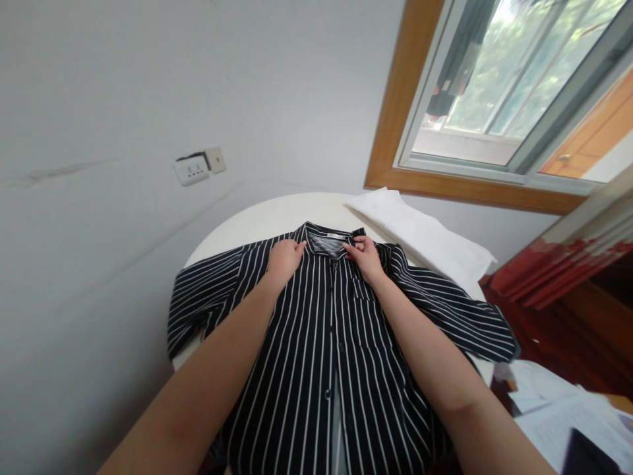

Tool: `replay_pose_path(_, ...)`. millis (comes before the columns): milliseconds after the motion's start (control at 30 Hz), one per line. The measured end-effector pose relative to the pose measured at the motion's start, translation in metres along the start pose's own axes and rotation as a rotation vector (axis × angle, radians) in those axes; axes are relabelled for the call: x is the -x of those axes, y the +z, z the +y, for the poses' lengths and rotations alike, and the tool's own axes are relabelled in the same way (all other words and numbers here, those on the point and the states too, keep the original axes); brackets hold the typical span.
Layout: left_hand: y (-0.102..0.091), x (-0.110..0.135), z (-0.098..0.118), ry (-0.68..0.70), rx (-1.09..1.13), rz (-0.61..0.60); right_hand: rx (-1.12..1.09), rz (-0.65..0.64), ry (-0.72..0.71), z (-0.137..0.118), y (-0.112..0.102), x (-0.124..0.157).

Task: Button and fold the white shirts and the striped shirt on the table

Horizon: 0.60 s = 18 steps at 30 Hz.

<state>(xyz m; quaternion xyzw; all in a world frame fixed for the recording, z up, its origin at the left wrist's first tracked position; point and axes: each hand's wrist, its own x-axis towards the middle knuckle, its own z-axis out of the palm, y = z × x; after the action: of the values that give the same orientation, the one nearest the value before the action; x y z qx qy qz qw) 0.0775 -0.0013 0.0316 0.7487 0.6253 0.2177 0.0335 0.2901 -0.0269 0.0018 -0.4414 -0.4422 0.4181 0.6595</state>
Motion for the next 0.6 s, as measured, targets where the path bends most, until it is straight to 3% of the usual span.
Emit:
replay_pose_path(167,0.009,0.002,0.009,-0.087,0.035,-0.012,0.033,-0.042,0.084,-0.007,0.004,0.001)
replay_pose_path(400,0.025,-0.003,0.017,-0.122,0.156,0.073,0.129,-0.061,0.045,-0.010,0.008,0.005)
replay_pose_path(600,0.030,-0.010,0.017,0.056,0.583,0.245,0.077,-0.015,0.069,-0.007,0.007,0.001)
